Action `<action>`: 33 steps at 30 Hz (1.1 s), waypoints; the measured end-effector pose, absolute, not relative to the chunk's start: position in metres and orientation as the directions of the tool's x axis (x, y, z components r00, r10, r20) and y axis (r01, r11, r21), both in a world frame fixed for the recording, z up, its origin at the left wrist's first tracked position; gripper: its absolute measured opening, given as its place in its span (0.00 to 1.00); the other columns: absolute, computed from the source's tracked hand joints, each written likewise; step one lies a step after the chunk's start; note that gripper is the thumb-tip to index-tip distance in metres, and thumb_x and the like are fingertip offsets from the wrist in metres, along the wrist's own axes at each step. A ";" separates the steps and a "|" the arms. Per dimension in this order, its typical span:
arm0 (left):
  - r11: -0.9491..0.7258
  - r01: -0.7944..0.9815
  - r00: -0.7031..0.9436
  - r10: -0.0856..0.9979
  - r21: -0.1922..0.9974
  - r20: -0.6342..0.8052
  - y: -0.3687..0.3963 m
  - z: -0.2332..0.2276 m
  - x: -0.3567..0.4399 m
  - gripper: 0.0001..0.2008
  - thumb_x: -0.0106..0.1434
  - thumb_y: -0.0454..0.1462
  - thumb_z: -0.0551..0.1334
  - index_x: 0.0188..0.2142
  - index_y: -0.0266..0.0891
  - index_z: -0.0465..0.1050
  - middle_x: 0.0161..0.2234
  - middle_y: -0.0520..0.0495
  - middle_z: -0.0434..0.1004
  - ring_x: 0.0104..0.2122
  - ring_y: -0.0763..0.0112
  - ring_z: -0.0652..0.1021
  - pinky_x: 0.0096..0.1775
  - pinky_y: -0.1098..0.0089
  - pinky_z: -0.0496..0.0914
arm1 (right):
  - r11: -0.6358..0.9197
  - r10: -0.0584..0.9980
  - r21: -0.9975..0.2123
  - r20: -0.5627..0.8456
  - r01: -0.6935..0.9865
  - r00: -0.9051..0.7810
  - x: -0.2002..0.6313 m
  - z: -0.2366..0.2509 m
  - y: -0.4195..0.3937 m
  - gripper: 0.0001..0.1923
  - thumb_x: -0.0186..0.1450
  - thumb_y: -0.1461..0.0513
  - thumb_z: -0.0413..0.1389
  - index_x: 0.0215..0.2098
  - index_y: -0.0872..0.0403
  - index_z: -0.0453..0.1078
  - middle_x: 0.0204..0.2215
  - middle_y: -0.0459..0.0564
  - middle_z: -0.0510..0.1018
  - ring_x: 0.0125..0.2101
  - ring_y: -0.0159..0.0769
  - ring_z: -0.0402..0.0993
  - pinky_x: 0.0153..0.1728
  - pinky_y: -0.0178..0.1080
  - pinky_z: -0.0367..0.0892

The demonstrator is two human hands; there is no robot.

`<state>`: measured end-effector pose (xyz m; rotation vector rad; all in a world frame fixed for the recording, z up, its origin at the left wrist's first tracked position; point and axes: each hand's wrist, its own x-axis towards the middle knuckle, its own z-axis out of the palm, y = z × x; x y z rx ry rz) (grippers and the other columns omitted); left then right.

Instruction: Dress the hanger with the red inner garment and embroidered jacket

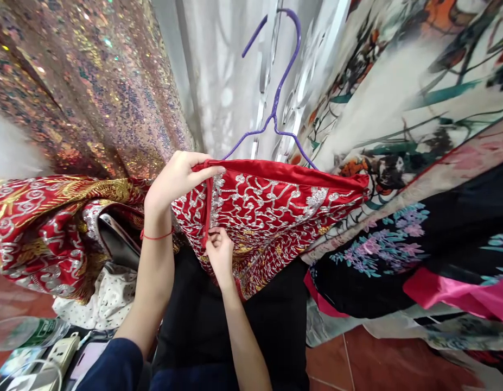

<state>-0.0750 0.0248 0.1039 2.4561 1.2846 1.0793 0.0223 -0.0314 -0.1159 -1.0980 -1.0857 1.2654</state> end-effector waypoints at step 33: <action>-0.592 0.598 0.362 0.801 0.541 0.477 0.028 0.095 -0.069 0.17 0.64 0.45 0.59 0.22 0.37 0.69 0.20 0.55 0.55 0.23 0.77 0.56 0.26 0.71 0.54 | -0.004 0.985 -0.898 -0.078 -0.440 0.152 0.023 -0.092 -0.040 0.12 0.55 0.54 0.64 0.32 0.54 0.75 0.30 0.46 0.81 0.34 0.35 0.75 0.40 0.37 0.70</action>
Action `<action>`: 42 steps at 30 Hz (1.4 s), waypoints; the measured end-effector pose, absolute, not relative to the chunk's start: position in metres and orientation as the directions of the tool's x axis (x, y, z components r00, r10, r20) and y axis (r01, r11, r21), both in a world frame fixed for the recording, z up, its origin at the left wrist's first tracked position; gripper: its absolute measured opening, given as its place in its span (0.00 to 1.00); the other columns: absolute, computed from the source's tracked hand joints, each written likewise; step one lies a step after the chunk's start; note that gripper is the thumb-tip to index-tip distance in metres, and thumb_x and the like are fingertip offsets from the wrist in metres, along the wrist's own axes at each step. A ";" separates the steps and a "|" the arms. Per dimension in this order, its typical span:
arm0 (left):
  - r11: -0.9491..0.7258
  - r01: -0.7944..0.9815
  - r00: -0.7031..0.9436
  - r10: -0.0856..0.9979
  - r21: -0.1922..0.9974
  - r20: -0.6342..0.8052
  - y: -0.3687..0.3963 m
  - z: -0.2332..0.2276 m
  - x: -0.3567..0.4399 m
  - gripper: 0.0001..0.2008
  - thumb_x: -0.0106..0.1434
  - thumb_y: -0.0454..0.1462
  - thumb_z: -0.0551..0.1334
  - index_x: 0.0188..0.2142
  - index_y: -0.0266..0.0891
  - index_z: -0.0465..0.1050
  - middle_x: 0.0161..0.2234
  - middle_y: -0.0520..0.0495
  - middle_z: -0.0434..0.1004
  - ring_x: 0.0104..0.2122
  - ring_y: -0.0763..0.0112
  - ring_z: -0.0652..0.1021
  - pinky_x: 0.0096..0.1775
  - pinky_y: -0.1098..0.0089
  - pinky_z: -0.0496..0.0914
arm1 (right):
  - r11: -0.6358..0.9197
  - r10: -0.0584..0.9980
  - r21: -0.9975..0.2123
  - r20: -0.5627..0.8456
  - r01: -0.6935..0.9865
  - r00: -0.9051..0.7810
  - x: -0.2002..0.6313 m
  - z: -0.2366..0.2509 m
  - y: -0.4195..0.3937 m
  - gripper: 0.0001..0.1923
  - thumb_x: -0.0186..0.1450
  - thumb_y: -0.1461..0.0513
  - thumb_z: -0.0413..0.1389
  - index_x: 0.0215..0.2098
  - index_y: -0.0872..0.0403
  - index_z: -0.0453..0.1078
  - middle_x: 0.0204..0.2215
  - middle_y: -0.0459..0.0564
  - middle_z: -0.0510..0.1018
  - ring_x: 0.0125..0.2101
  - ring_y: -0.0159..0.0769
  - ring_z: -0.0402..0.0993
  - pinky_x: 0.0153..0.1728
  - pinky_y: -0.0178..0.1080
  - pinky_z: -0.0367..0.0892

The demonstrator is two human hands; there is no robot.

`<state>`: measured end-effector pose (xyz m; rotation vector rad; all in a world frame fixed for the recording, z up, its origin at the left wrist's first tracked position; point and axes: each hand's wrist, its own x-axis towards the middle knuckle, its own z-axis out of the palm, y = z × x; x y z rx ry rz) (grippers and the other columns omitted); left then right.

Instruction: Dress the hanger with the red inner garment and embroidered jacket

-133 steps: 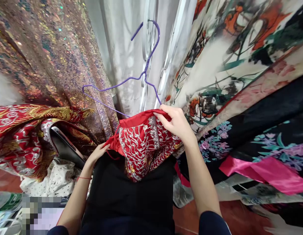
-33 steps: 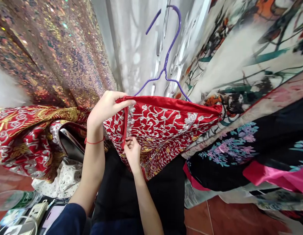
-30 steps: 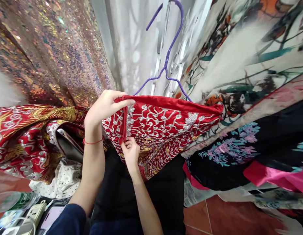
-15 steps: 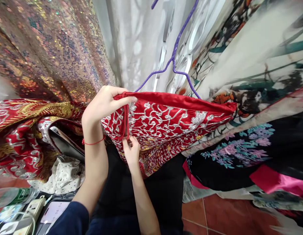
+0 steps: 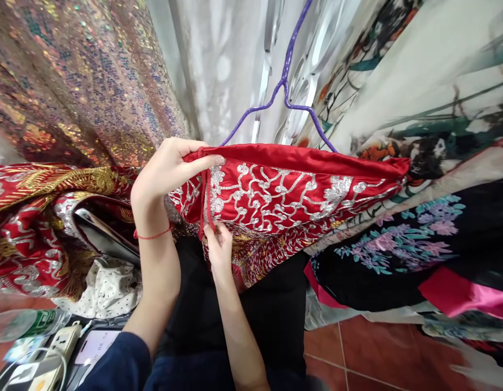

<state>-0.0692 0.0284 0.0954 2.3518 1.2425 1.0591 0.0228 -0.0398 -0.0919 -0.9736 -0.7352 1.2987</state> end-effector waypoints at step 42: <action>-0.560 0.673 0.299 0.804 0.484 0.514 0.023 0.104 -0.066 0.17 0.63 0.42 0.60 0.21 0.39 0.64 0.20 0.55 0.50 0.24 0.74 0.53 0.29 0.69 0.54 | 0.112 0.980 -0.837 0.002 -0.535 0.201 0.007 -0.027 -0.054 0.12 0.63 0.54 0.58 0.30 0.55 0.70 0.23 0.44 0.79 0.13 0.23 0.66 0.16 0.29 0.58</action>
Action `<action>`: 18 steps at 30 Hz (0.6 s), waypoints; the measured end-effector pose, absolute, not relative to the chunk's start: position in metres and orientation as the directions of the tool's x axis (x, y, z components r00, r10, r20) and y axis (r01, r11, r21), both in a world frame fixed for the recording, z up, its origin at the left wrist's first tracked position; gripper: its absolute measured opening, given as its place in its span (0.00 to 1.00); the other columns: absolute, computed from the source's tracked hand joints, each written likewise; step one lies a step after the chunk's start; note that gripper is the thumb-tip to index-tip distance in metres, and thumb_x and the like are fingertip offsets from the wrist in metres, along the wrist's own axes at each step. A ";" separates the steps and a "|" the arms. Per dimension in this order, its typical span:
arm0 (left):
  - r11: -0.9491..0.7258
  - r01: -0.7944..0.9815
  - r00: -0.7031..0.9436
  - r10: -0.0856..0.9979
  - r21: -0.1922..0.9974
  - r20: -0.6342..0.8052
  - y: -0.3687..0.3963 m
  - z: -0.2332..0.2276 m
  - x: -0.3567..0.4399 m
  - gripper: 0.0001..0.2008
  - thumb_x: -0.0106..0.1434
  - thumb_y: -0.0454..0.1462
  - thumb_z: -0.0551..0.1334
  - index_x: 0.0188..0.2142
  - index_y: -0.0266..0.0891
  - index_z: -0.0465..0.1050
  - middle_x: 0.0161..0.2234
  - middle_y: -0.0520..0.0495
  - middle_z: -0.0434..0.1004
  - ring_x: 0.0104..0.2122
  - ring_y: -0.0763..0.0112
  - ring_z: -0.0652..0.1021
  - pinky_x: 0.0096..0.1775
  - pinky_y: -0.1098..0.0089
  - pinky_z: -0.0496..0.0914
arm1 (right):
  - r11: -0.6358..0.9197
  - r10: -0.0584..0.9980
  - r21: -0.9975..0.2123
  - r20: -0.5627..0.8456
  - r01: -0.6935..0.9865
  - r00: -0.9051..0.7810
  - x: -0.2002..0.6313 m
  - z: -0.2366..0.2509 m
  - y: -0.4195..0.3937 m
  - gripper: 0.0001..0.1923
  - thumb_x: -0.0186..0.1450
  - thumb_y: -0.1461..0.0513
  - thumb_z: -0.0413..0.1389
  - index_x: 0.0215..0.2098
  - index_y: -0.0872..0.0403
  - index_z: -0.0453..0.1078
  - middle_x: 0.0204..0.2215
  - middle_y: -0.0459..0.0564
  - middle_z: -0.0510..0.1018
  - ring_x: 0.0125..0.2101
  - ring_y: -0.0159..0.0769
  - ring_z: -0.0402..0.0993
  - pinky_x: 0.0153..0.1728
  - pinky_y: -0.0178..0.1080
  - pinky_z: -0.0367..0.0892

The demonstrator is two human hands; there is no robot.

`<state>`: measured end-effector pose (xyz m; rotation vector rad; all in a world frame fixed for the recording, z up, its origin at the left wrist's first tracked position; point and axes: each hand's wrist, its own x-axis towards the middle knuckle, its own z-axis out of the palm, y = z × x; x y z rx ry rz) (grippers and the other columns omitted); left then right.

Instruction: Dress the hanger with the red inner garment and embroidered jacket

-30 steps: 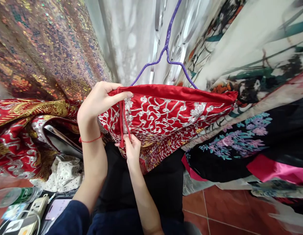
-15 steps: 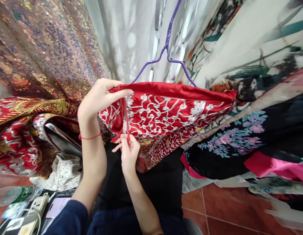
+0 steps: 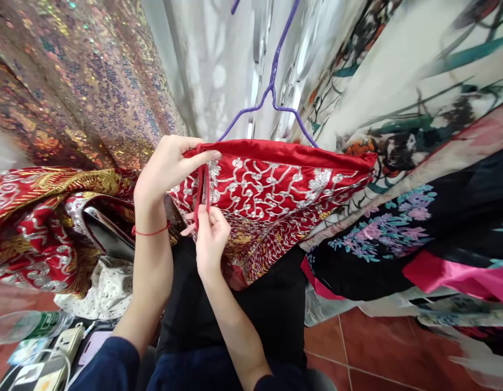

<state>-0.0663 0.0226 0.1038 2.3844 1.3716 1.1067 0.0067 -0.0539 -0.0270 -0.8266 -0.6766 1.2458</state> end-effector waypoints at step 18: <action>-0.517 0.667 0.263 0.837 0.537 0.479 0.014 0.106 -0.063 0.19 0.63 0.43 0.60 0.19 0.40 0.60 0.18 0.56 0.51 0.22 0.75 0.55 0.27 0.69 0.53 | 0.181 0.968 -0.825 0.052 -0.535 0.247 0.007 0.006 -0.034 0.12 0.62 0.52 0.56 0.31 0.54 0.69 0.22 0.43 0.79 0.12 0.22 0.64 0.15 0.30 0.59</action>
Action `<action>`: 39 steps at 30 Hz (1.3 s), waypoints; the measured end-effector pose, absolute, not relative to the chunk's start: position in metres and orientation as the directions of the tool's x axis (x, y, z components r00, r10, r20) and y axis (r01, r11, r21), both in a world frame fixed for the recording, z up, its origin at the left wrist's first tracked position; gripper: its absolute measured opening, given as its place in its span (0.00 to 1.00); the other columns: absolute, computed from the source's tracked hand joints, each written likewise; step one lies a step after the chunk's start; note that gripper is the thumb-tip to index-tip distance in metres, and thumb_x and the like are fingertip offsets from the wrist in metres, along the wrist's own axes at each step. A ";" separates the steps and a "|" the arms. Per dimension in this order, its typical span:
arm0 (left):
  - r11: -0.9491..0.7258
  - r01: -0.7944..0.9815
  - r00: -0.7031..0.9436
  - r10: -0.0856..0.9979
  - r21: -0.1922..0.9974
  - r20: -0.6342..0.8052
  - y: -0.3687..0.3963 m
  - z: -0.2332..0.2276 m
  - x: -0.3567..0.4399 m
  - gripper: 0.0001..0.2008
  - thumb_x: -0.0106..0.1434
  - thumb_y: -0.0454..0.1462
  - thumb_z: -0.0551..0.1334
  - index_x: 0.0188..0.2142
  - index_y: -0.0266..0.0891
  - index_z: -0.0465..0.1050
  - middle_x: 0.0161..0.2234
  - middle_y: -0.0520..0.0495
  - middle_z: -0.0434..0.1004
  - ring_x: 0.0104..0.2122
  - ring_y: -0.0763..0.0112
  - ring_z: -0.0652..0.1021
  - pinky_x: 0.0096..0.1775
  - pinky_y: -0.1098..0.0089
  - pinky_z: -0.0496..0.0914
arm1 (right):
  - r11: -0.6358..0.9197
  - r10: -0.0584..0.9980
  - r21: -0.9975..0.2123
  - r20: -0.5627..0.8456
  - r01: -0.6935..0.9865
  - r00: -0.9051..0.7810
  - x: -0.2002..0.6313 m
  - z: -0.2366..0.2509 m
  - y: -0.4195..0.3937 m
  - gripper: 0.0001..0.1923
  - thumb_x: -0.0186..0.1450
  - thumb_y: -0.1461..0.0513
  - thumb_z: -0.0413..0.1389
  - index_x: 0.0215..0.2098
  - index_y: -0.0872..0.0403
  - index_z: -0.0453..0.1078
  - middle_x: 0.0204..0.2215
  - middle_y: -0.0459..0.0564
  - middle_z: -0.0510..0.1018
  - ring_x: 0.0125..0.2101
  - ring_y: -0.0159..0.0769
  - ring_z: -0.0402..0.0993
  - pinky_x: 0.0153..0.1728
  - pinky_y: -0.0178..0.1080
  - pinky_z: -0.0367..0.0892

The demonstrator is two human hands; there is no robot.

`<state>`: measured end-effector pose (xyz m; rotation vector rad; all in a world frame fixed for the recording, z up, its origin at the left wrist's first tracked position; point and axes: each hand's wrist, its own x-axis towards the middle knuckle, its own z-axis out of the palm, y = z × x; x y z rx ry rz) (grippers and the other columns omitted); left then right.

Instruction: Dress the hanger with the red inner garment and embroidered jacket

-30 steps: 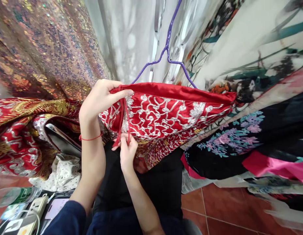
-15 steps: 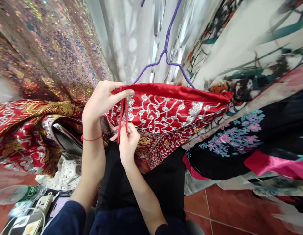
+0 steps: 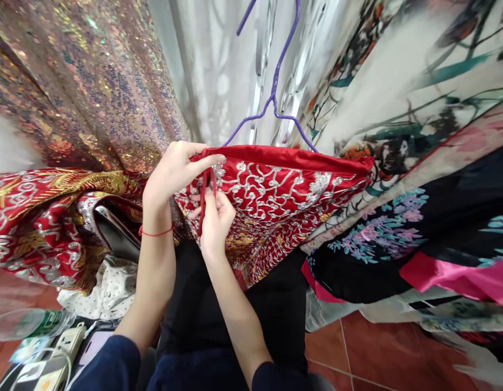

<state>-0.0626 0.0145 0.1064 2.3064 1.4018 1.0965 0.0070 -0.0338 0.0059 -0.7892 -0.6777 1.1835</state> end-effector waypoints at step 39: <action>-0.418 0.597 -0.205 0.746 0.685 0.633 -0.034 -0.051 -0.069 0.07 0.63 0.41 0.61 0.33 0.43 0.65 0.32 0.48 0.73 0.33 0.66 0.74 0.37 0.67 0.68 | 0.120 0.991 -0.852 0.070 -0.510 0.117 0.020 -0.008 -0.052 0.10 0.60 0.55 0.63 0.32 0.54 0.77 0.26 0.44 0.78 0.23 0.26 0.71 0.26 0.29 0.69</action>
